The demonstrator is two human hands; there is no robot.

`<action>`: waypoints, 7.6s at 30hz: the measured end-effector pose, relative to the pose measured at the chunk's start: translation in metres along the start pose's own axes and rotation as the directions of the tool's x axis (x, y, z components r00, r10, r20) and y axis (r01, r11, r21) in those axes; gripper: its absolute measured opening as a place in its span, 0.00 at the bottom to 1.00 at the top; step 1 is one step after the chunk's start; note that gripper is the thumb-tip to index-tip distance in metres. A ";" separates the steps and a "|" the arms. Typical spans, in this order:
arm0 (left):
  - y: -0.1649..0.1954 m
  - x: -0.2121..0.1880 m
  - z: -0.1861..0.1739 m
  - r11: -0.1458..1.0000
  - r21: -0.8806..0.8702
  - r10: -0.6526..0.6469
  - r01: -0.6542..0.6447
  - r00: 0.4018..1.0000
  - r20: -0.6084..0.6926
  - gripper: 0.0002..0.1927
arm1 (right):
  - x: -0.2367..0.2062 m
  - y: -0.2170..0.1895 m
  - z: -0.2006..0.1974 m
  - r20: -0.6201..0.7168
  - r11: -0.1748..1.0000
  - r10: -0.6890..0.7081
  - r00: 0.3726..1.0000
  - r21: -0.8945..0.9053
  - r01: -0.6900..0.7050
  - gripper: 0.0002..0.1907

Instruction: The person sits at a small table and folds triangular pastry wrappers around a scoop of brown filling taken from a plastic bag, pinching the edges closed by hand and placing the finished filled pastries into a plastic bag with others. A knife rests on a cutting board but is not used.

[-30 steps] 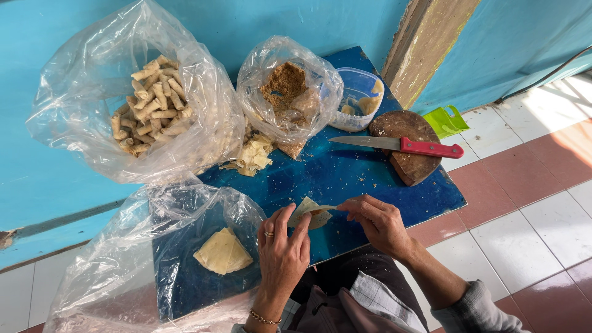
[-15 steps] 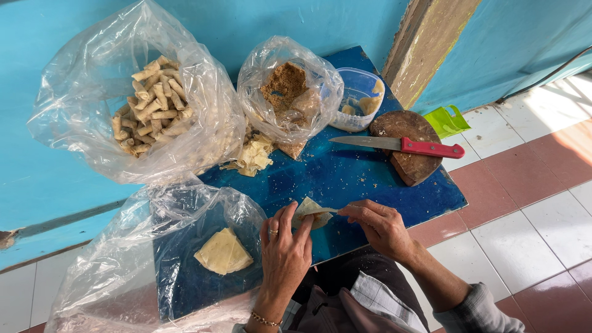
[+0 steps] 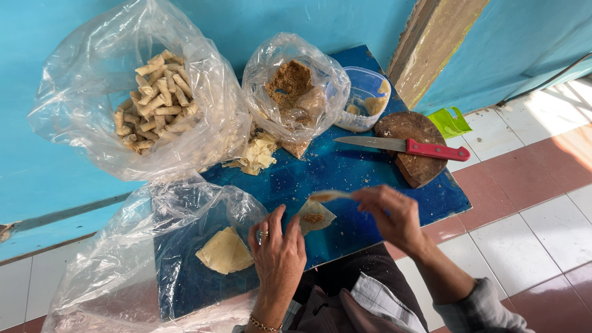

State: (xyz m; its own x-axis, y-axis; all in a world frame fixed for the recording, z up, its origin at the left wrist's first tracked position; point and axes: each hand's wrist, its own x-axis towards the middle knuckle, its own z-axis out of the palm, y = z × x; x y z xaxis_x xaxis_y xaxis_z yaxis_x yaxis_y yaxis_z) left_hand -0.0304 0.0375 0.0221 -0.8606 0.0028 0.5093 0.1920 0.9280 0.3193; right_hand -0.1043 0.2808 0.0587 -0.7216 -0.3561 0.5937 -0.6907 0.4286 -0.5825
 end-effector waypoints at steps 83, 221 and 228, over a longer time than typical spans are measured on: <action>-0.015 0.016 0.016 0.945 -0.295 0.185 -0.140 0.974 0.131 0.18 | -0.004 -0.035 0.068 0.233 0.994 -0.005 0.972 -0.102 0.029 0.18; -0.002 0.025 0.020 0.972 -0.233 0.001 0.022 0.995 0.097 0.12 | 0.015 -0.016 0.062 0.284 0.857 -0.158 0.946 -0.435 0.274 0.18; 0.002 0.033 -0.001 0.904 -0.400 -0.108 0.147 0.987 0.120 0.04 | 0.027 -0.023 0.051 0.250 0.981 -0.020 0.968 -0.181 0.067 0.25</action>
State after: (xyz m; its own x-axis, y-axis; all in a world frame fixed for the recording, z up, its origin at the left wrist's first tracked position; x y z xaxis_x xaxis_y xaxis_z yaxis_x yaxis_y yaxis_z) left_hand -0.0579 0.0394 0.0404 -0.9266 -0.0525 0.3723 0.2357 0.6905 0.6839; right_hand -0.1104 0.2192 0.0597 -0.6963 -0.5612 0.4475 -0.7177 0.5467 -0.4313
